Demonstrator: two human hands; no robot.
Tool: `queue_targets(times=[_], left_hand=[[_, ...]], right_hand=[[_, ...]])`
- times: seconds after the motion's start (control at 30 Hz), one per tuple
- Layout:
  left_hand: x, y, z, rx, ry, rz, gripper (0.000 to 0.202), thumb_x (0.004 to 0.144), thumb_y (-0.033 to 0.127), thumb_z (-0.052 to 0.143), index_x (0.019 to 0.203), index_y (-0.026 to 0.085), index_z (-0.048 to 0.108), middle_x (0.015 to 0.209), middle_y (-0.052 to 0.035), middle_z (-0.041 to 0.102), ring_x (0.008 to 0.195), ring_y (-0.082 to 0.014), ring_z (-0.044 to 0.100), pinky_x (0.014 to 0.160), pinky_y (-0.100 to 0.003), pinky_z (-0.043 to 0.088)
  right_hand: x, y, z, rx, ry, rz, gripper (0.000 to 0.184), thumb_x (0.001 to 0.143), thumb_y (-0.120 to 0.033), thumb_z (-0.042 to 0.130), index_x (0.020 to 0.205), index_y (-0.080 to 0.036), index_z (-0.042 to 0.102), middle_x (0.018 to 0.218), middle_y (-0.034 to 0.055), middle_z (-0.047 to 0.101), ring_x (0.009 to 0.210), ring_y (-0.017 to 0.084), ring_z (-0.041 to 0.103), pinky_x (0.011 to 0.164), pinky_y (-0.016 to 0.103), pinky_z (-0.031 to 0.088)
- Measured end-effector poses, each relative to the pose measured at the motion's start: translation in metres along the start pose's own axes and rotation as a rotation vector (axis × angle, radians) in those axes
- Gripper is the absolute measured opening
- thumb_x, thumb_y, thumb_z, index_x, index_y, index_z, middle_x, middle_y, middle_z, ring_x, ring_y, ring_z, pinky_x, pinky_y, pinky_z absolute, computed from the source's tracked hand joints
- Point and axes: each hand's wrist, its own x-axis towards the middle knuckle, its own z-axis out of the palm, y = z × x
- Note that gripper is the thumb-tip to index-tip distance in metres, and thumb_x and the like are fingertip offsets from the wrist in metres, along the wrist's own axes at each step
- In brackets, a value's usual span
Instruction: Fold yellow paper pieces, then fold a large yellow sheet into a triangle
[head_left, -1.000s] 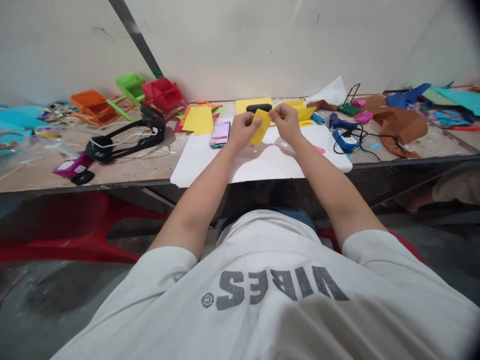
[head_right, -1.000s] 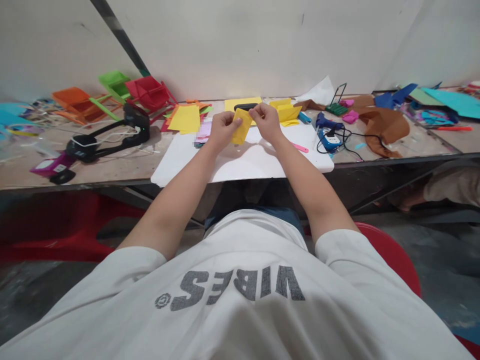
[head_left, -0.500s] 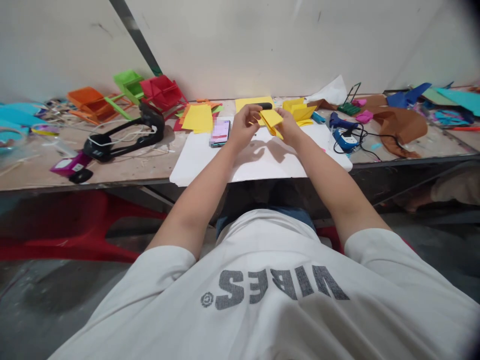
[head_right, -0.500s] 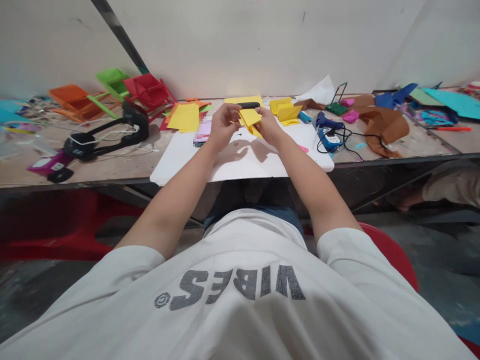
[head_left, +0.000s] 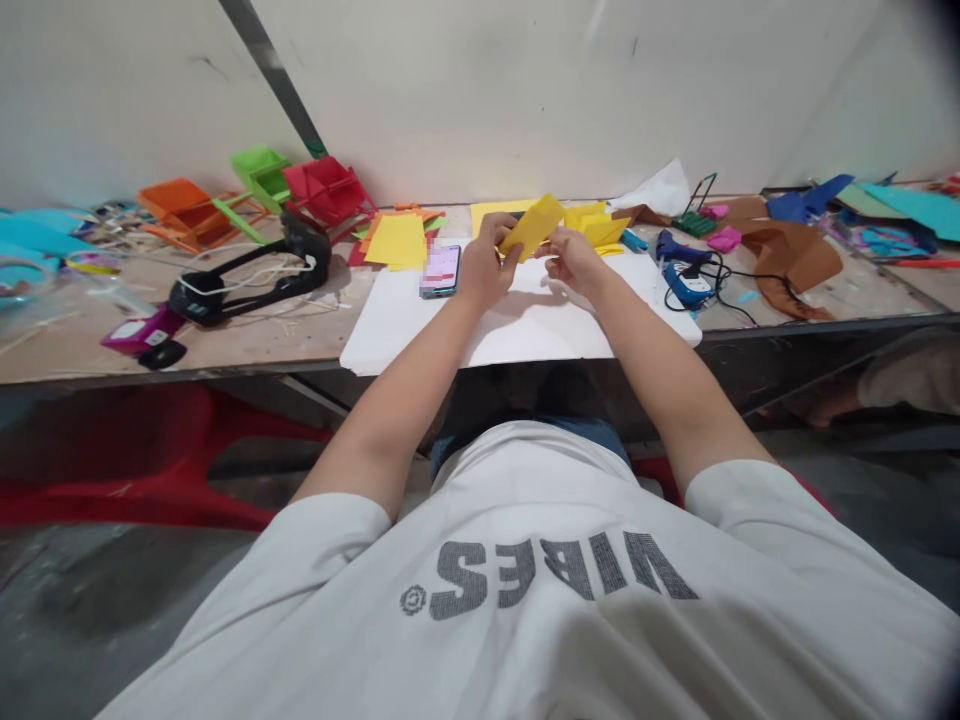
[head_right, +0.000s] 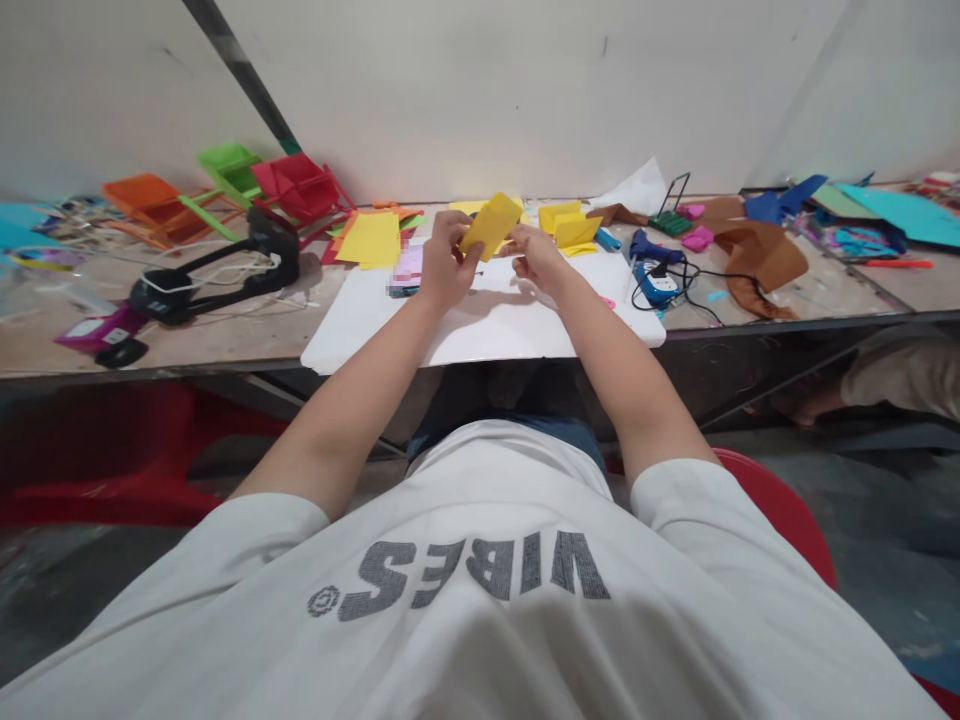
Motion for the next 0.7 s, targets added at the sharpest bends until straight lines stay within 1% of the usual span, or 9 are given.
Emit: queue_targets(times=[0.1, 0.17, 0.27, 0.33, 0.4, 0.47, 0.6, 0.63, 0.7], left_hand=[[0.002, 0.005, -0.003, -0.053, 0.070, -0.078, 0.042, 0.111, 0.063, 0.076, 0.138, 0.033, 0.066, 0.109, -0.0057, 0.083, 0.098, -0.0265, 0.083, 0.088, -0.041, 0.062], [0.002, 0.009, -0.004, -0.063, 0.089, -0.103, 0.037, 0.109, 0.056, 0.079, 0.135, 0.034, 0.066, 0.105, -0.0044, 0.083, 0.097, -0.0257, 0.082, 0.088, -0.041, 0.062], [0.001, 0.014, -0.003, -0.078, 0.056, -0.124, 0.035, 0.105, 0.049, 0.083, 0.133, 0.034, 0.067, 0.102, -0.0029, 0.082, 0.095, -0.0248, 0.080, 0.087, -0.040, 0.061], [0.000, 0.015, -0.002, -0.092, 0.019, -0.120, 0.036, 0.104, 0.050, 0.084, 0.131, 0.034, 0.068, 0.100, -0.0025, 0.080, 0.091, -0.0244, 0.079, 0.085, -0.040, 0.059], [-0.001, 0.015, -0.002, -0.090, -0.002, -0.106, 0.036, 0.104, 0.058, 0.083, 0.125, 0.033, 0.070, 0.097, -0.0025, 0.078, 0.087, -0.0242, 0.077, 0.083, -0.041, 0.058], [-0.001, 0.015, -0.002, -0.085, -0.010, -0.088, 0.041, 0.108, 0.072, 0.076, 0.114, 0.031, 0.072, 0.092, -0.0031, 0.075, 0.084, -0.0242, 0.074, 0.081, -0.042, 0.057], [0.003, 0.014, -0.001, -0.166, 0.009, -0.076, 0.077, 0.112, 0.096, 0.043, 0.087, 0.028, 0.066, 0.082, -0.0061, 0.071, 0.079, -0.0246, 0.071, 0.078, -0.043, 0.058], [0.005, 0.013, 0.000, -0.184, 0.021, -0.082, 0.081, 0.110, 0.100, 0.041, 0.084, 0.027, 0.065, 0.080, -0.0061, 0.070, 0.078, -0.0244, 0.070, 0.076, -0.043, 0.058], [0.007, 0.011, 0.001, -0.192, 0.037, -0.102, 0.080, 0.106, 0.102, 0.050, 0.082, 0.027, 0.066, 0.079, -0.0054, 0.071, 0.077, -0.0234, 0.070, 0.075, -0.041, 0.057]], right_hand=[[0.000, 0.000, 0.000, -0.053, 0.019, -0.183, 0.057, 0.093, -0.083, 0.087, 0.111, -0.031, 0.070, 0.112, 0.0010, 0.084, 0.065, 0.012, 0.067, 0.052, 0.026, 0.051], [-0.003, 0.000, -0.001, -0.095, -0.011, -0.280, 0.073, 0.083, -0.092, 0.091, 0.119, -0.033, 0.067, 0.123, 0.0014, 0.084, 0.072, 0.014, 0.075, 0.061, 0.029, 0.059], [-0.007, 0.000, 0.000, -0.142, -0.029, -0.353, 0.085, 0.069, -0.087, 0.103, 0.121, -0.034, 0.062, 0.116, 0.0007, 0.085, 0.080, 0.019, 0.080, 0.070, 0.034, 0.066], [-0.007, 0.000, 0.002, -0.146, -0.004, -0.368, 0.081, 0.068, -0.079, 0.108, 0.116, -0.033, 0.061, 0.103, -0.0004, 0.084, 0.079, 0.021, 0.079, 0.072, 0.037, 0.068], [-0.007, -0.001, 0.005, -0.157, 0.029, -0.354, 0.073, 0.072, -0.071, 0.108, 0.112, -0.033, 0.060, 0.092, -0.0016, 0.081, 0.078, 0.022, 0.078, 0.072, 0.038, 0.068], [-0.008, -0.002, 0.007, -0.179, 0.037, -0.330, 0.069, 0.076, -0.065, 0.107, 0.114, -0.033, 0.060, 0.090, -0.0019, 0.080, 0.078, 0.022, 0.077, 0.072, 0.038, 0.067], [-0.008, -0.002, 0.005, -0.188, 0.014, -0.365, 0.070, 0.080, -0.063, 0.104, 0.127, -0.036, 0.059, 0.096, -0.0031, 0.079, 0.081, 0.021, 0.075, 0.071, 0.037, 0.067], [-0.007, 0.000, 0.004, -0.183, 0.012, -0.387, 0.070, 0.082, -0.064, 0.103, 0.129, -0.037, 0.059, 0.098, -0.0036, 0.078, 0.081, 0.020, 0.074, 0.071, 0.036, 0.067], [-0.004, 0.004, 0.002, -0.183, 0.011, -0.423, 0.068, 0.086, -0.068, 0.100, 0.131, -0.037, 0.059, 0.100, -0.0045, 0.075, 0.081, 0.017, 0.072, 0.072, 0.034, 0.069]])
